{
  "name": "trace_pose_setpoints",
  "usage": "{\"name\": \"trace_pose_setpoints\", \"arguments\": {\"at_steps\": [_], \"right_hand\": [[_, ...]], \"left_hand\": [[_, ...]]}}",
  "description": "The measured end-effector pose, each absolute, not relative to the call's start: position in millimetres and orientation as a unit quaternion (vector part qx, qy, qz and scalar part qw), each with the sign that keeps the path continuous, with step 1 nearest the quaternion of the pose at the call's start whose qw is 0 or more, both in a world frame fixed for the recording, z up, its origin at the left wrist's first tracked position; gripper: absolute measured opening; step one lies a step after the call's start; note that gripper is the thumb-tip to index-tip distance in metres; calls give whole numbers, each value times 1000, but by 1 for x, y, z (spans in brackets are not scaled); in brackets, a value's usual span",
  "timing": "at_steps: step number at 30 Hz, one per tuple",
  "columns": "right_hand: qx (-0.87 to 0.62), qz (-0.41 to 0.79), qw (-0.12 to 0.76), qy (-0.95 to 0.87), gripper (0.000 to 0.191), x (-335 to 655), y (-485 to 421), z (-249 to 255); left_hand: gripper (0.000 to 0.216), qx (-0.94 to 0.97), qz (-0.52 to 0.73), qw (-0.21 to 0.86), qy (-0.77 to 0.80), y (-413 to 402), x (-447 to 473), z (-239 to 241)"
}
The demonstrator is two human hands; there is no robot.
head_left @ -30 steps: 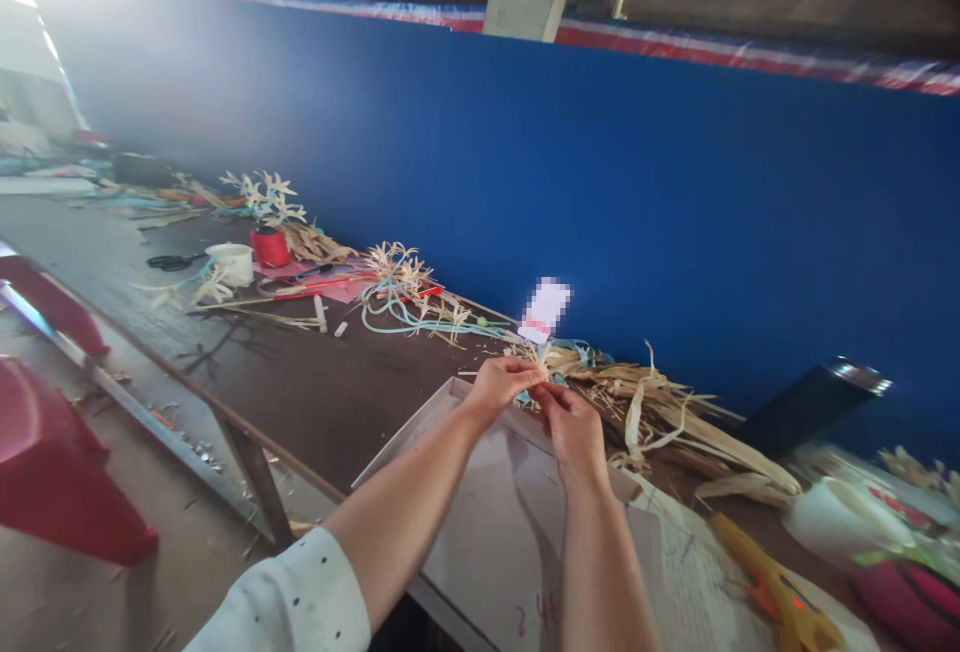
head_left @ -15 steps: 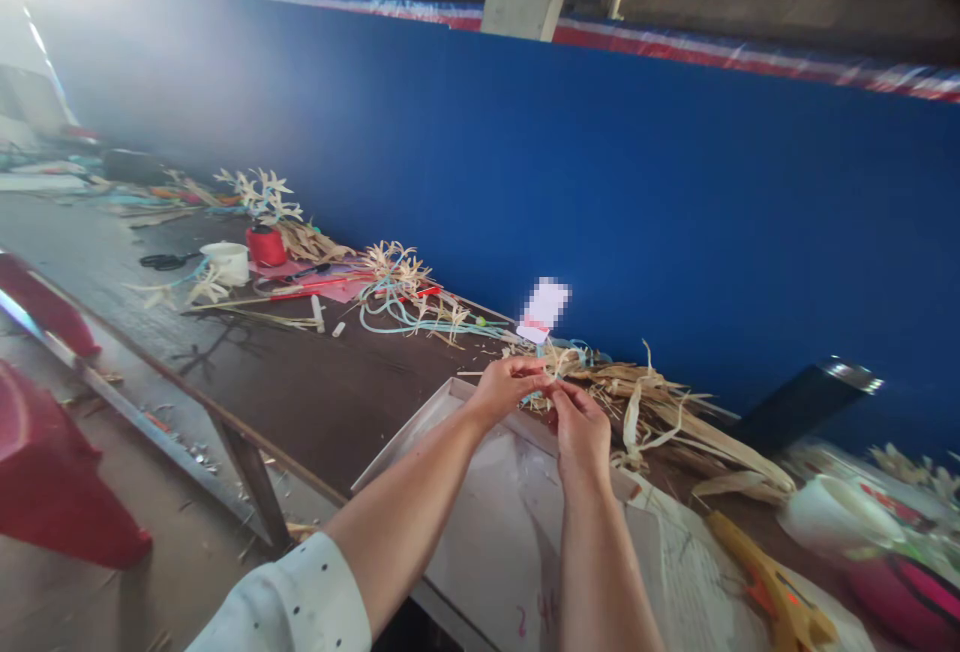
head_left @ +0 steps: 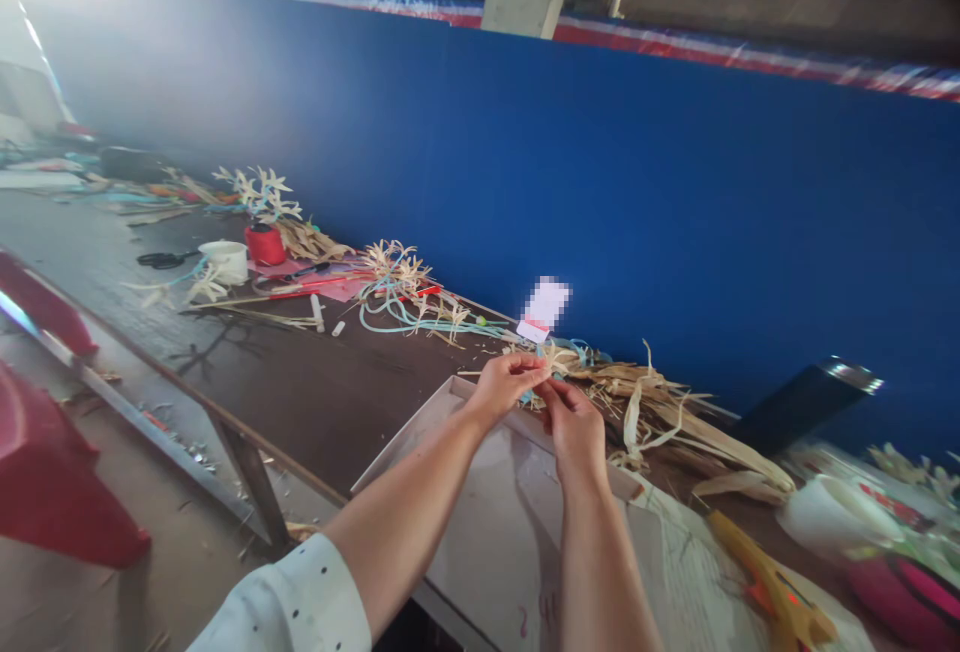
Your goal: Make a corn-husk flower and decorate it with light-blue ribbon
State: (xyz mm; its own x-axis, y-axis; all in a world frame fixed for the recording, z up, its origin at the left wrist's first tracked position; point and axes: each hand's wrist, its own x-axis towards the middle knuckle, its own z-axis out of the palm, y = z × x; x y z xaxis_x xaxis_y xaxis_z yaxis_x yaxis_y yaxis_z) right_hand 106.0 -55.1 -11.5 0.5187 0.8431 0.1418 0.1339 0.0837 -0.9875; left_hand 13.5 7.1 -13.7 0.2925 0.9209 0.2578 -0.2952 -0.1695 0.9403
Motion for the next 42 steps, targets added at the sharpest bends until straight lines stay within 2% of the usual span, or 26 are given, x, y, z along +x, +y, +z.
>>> {"name": "trace_pose_setpoints", "arguments": {"at_steps": [10, 20, 26, 33, 42], "right_hand": [[-619, 282, 587, -439, 43, 107, -55, -14], [-608, 266, 595, -454, 40, 111, -53, -19], [-617, 245, 606, -439, 38, 111, -53, -19], [-625, 227, 615, -424, 35, 109, -56, -12], [-618, 243, 599, -448, 44, 107, -55, -14]], "left_hand": [[23, 639, 523, 462, 324, 6, 10, -11], [9, 643, 561, 456, 253, 10, 14, -19], [13, 660, 554, 446, 243, 6, 12, -13], [32, 657, 540, 453, 268, 5, 12, -14], [31, 632, 548, 467, 289, 0, 11, -8]]}}
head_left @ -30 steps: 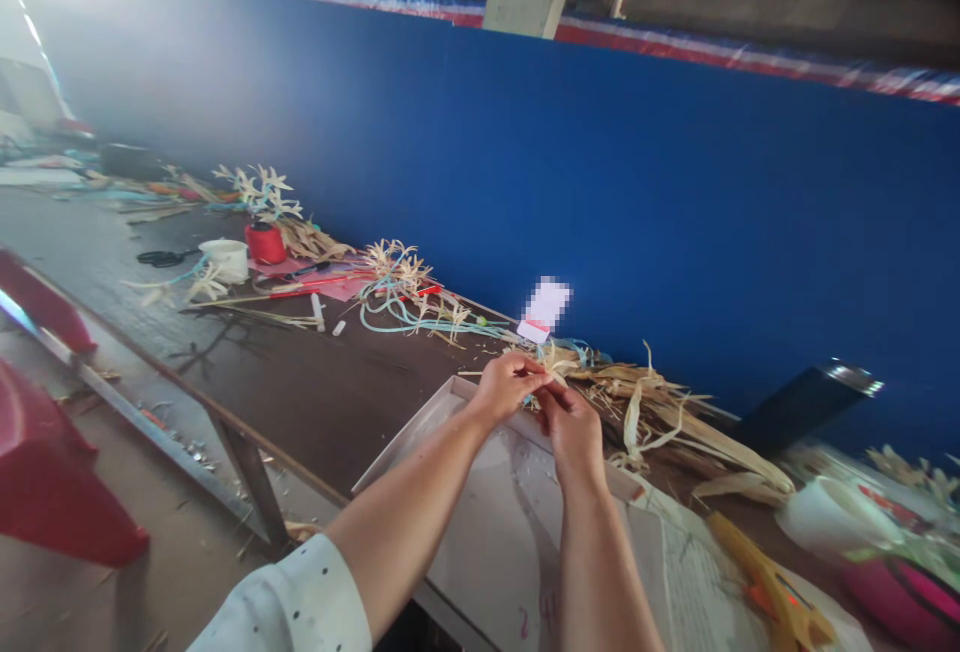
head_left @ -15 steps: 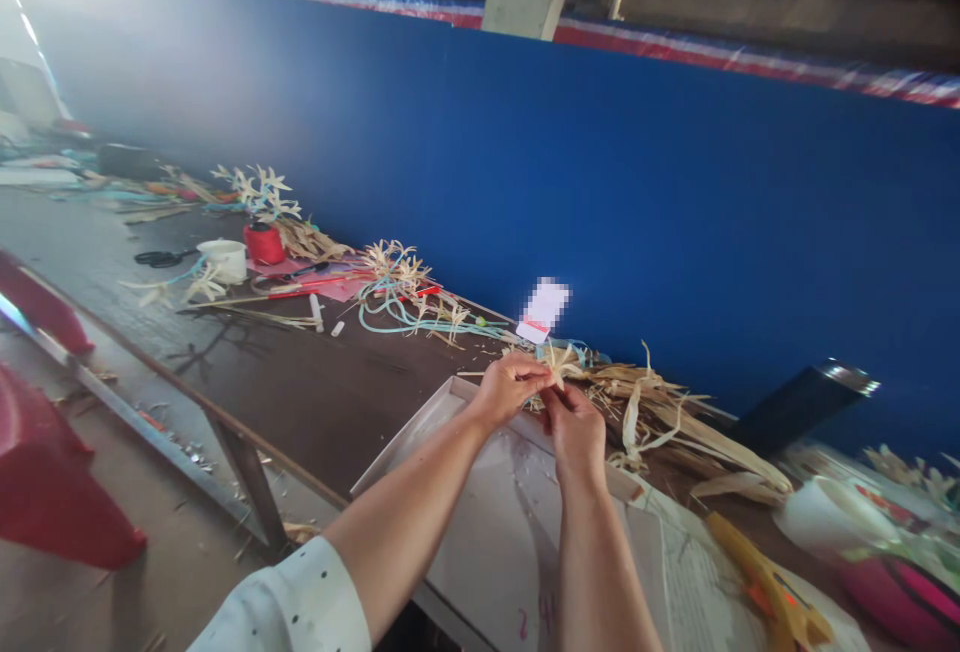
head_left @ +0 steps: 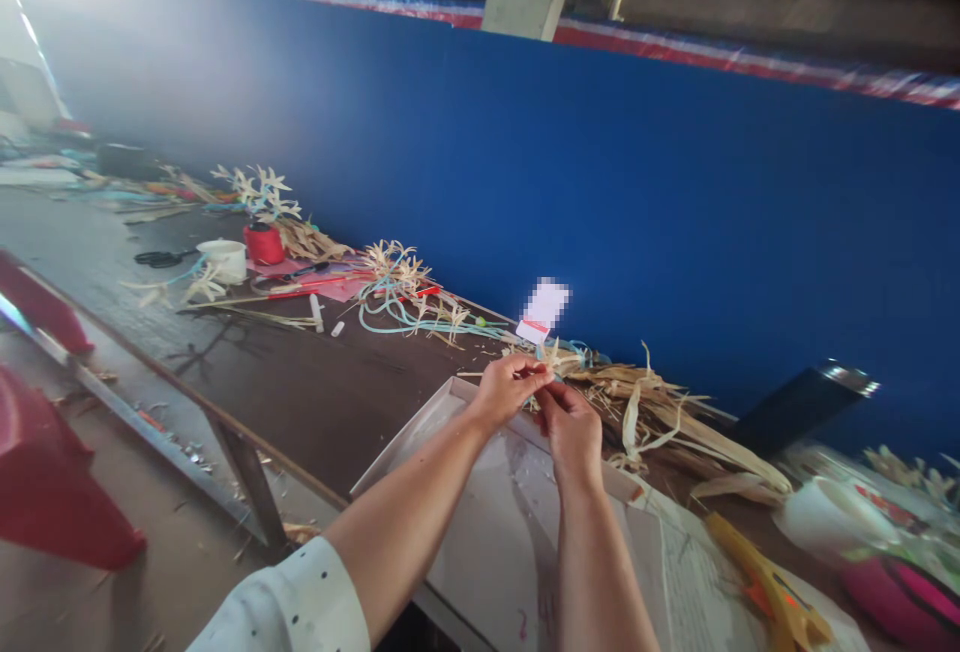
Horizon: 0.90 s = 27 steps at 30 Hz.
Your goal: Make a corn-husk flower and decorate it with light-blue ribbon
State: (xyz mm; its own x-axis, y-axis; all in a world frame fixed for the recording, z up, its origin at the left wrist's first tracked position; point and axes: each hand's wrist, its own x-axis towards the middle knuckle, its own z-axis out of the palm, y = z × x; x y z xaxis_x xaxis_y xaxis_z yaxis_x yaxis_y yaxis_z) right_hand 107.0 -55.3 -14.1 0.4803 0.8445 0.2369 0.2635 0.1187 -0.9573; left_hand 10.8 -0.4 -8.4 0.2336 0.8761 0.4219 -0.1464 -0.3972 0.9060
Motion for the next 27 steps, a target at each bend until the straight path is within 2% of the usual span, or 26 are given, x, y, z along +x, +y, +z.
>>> {"name": "trace_pose_setpoints", "arguments": {"at_steps": [7, 10, 15, 21, 27], "right_hand": [[-592, 292, 617, -427, 34, 106, -55, -14], [-563, 340, 667, -350, 41, 114, -54, -14], [-507, 330, 763, -226, 44, 133, -59, -2], [-531, 325, 732, -278, 50, 140, -64, 2], [-548, 316, 718, -292, 36, 140, -60, -9]], "left_hand": [[32, 623, 554, 480, 272, 2, 10, -10], [33, 616, 556, 489, 267, 6, 10, -12], [32, 662, 519, 479, 250, 10, 11, -16], [31, 727, 453, 455, 243, 9, 11, -17], [31, 757, 424, 443, 227, 2, 9, -12]]}}
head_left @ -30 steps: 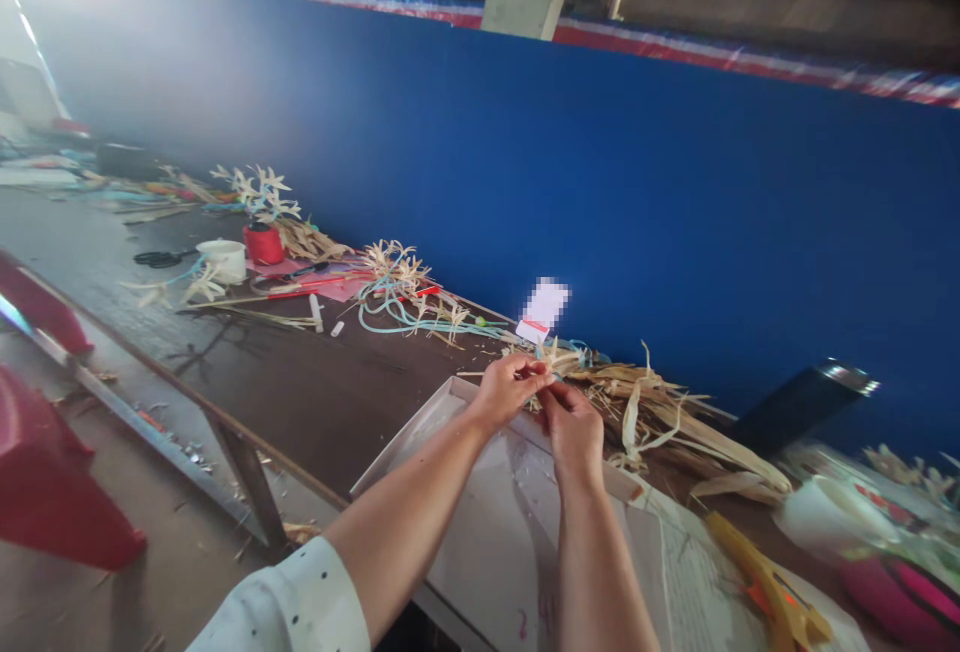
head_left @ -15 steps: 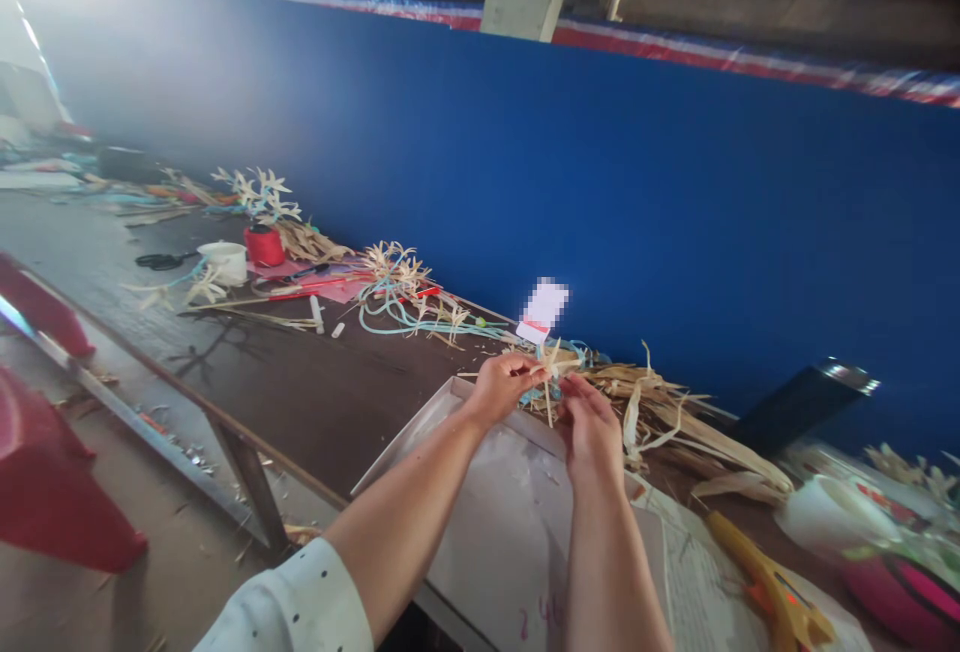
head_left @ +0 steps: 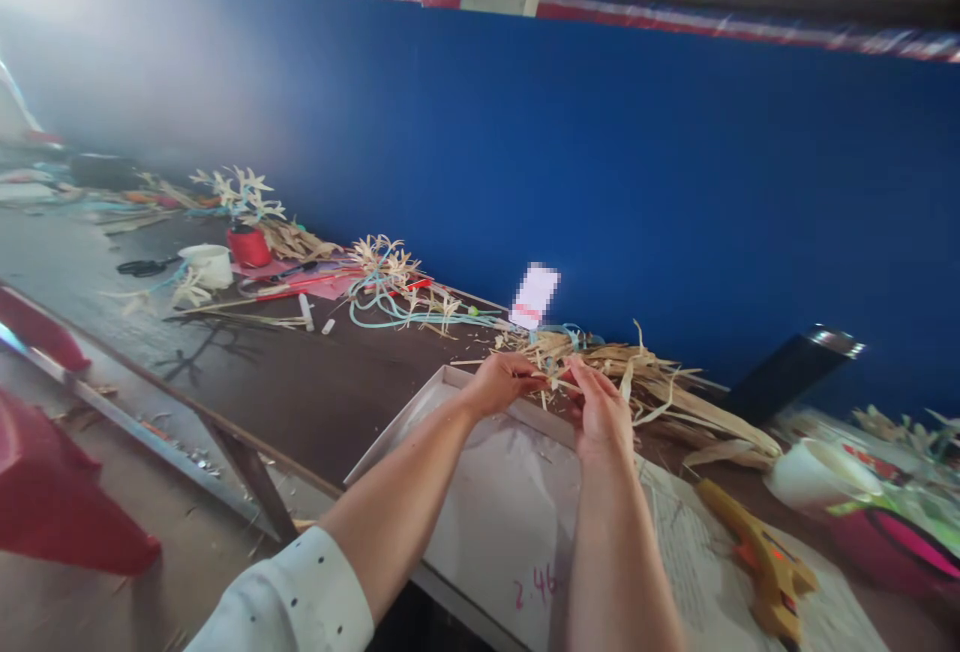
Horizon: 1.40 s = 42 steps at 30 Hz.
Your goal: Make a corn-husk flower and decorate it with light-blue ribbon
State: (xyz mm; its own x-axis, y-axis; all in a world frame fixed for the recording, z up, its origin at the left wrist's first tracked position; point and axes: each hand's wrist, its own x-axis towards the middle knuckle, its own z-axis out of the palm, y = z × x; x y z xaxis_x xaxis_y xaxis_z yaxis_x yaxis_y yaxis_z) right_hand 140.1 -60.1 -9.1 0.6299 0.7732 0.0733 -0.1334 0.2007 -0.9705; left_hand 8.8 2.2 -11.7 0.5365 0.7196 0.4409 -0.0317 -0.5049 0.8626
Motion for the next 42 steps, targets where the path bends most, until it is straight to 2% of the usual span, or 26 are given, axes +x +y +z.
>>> {"name": "trace_pose_setpoints", "arguments": {"at_steps": [9, 19, 25, 32, 38, 42], "right_hand": [[-546, 336, 729, -240, 30, 138, -62, -1], [-469, 458, 707, -265, 25, 142, -64, -2], [-460, 471, 703, -268, 30, 141, -65, 0], [-497, 444, 709, -233, 49, 143, -68, 5], [-511, 420, 694, -284, 32, 143, -68, 0], [-510, 434, 691, -272, 28, 144, -68, -1]], "left_hand": [[28, 769, 421, 440, 196, 8, 11, -20], [27, 790, 419, 411, 177, 8, 9, -19], [26, 786, 416, 423, 173, 7, 8, -16], [27, 767, 413, 454, 185, 5, 7, -14], [21, 771, 411, 445, 196, 7, 8, -16], [20, 773, 417, 445, 176, 8, 9, -17]]}}
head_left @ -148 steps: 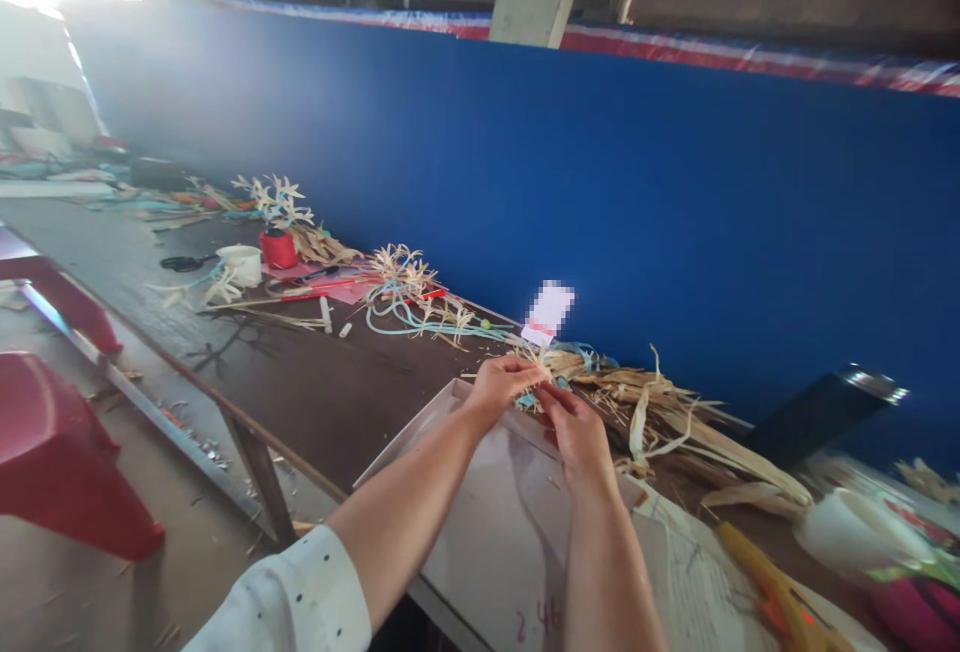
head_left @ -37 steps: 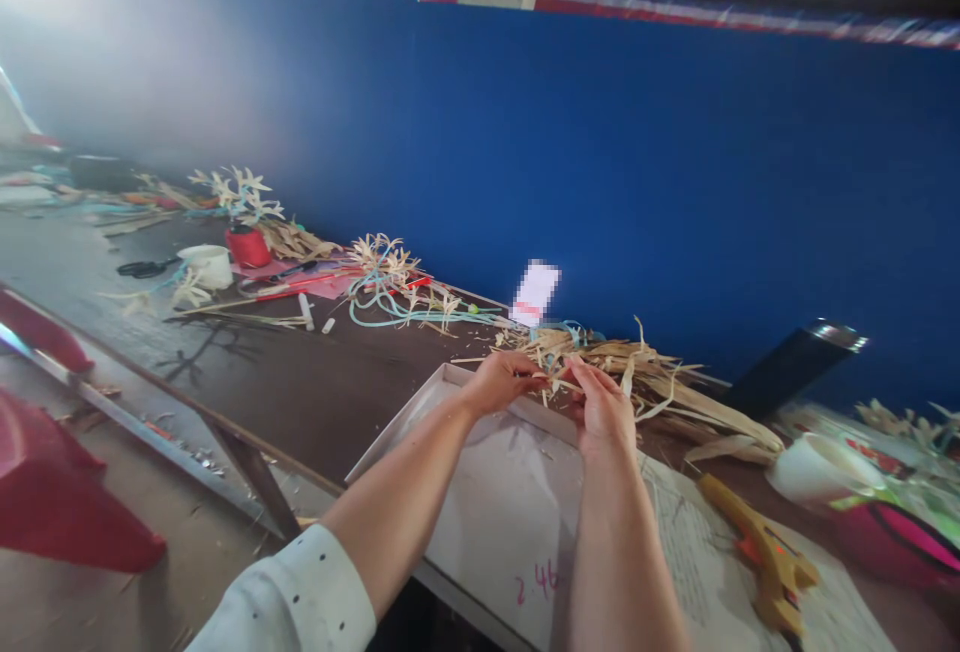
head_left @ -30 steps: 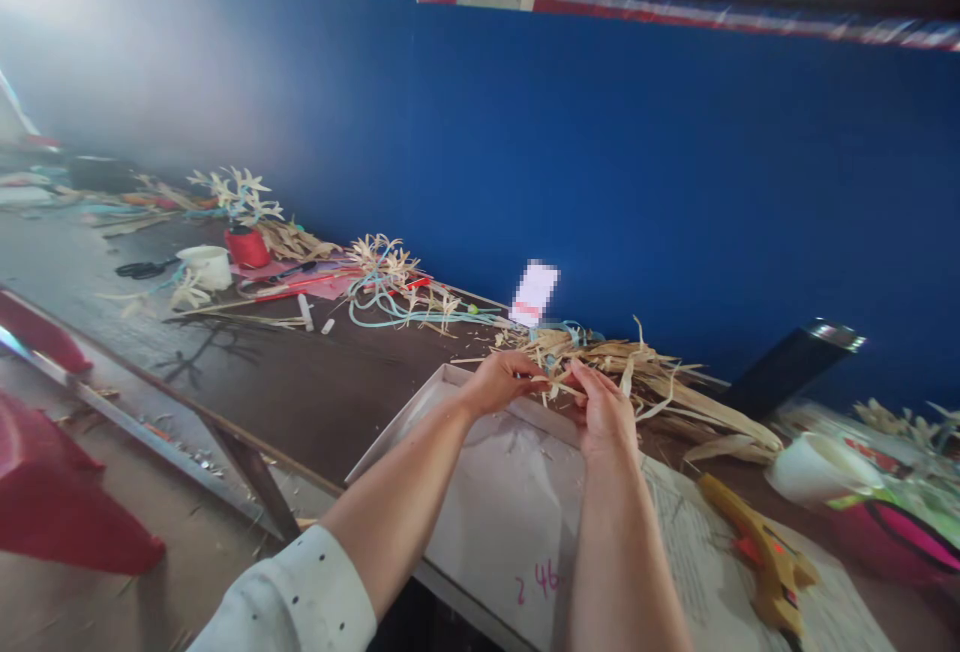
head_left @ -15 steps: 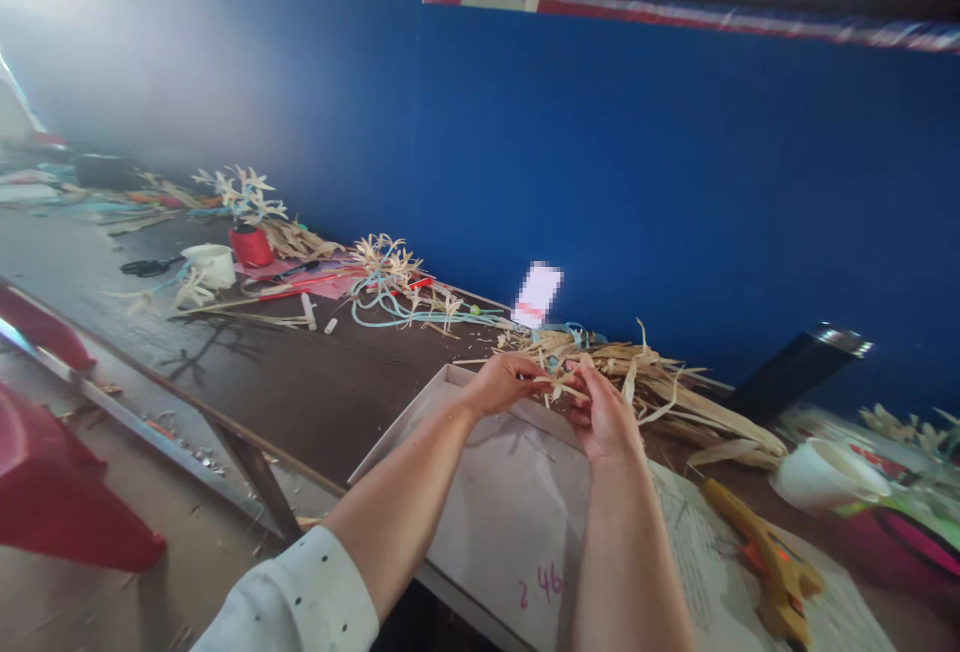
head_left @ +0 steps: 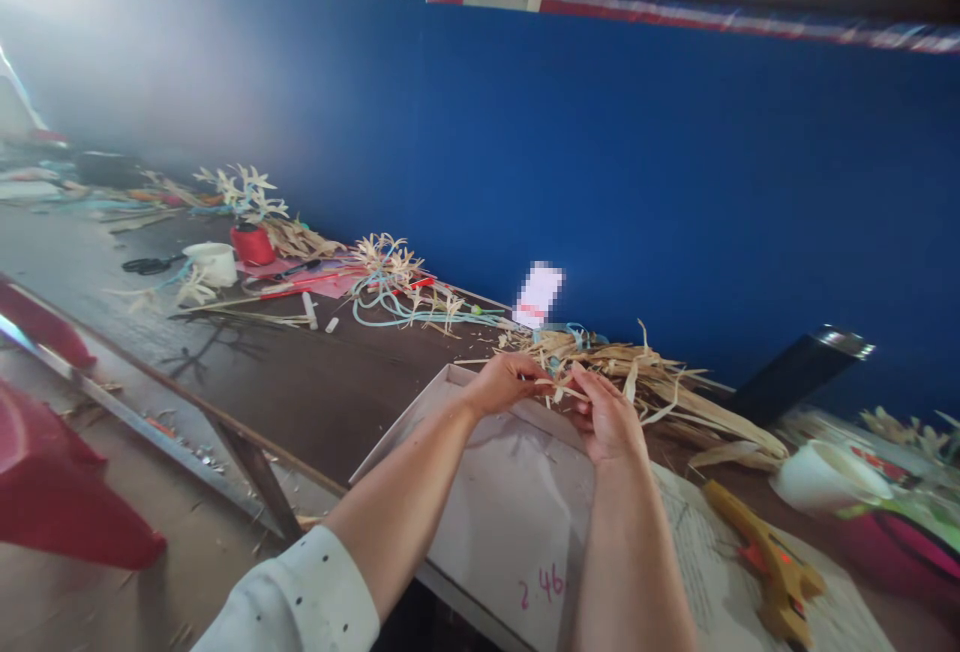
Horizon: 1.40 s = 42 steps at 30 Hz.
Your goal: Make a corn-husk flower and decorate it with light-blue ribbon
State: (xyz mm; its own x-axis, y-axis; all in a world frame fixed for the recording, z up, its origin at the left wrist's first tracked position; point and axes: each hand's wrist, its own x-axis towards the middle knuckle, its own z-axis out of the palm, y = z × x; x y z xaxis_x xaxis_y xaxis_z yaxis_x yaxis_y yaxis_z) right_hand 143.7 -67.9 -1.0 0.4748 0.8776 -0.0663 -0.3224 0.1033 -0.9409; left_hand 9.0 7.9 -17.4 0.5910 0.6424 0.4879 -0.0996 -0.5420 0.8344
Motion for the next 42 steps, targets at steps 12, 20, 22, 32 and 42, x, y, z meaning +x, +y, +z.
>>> {"name": "trace_pose_setpoints", "arguments": {"at_steps": [12, 20, 22, 32, 42], "right_hand": [[-502, 477, 659, -293, 30, 145, -70, 1], [-549, 366, 660, -360, 48, 144, -74, 5], [-544, 379, 644, -382, 44, 143, -74, 4], [-536, 388, 660, -357, 27, 141, -71, 1], [-528, 450, 644, -323, 40, 142, -73, 5]], "left_hand": [[21, 784, 395, 456, 147, 8, 6, -15], [21, 774, 345, 502, 174, 9, 4, -17], [19, 771, 344, 505, 180, 9, 5, -17], [20, 809, 328, 446, 198, 7, 4, -15], [20, 817, 336, 445, 148, 7, 6, -14]]}}
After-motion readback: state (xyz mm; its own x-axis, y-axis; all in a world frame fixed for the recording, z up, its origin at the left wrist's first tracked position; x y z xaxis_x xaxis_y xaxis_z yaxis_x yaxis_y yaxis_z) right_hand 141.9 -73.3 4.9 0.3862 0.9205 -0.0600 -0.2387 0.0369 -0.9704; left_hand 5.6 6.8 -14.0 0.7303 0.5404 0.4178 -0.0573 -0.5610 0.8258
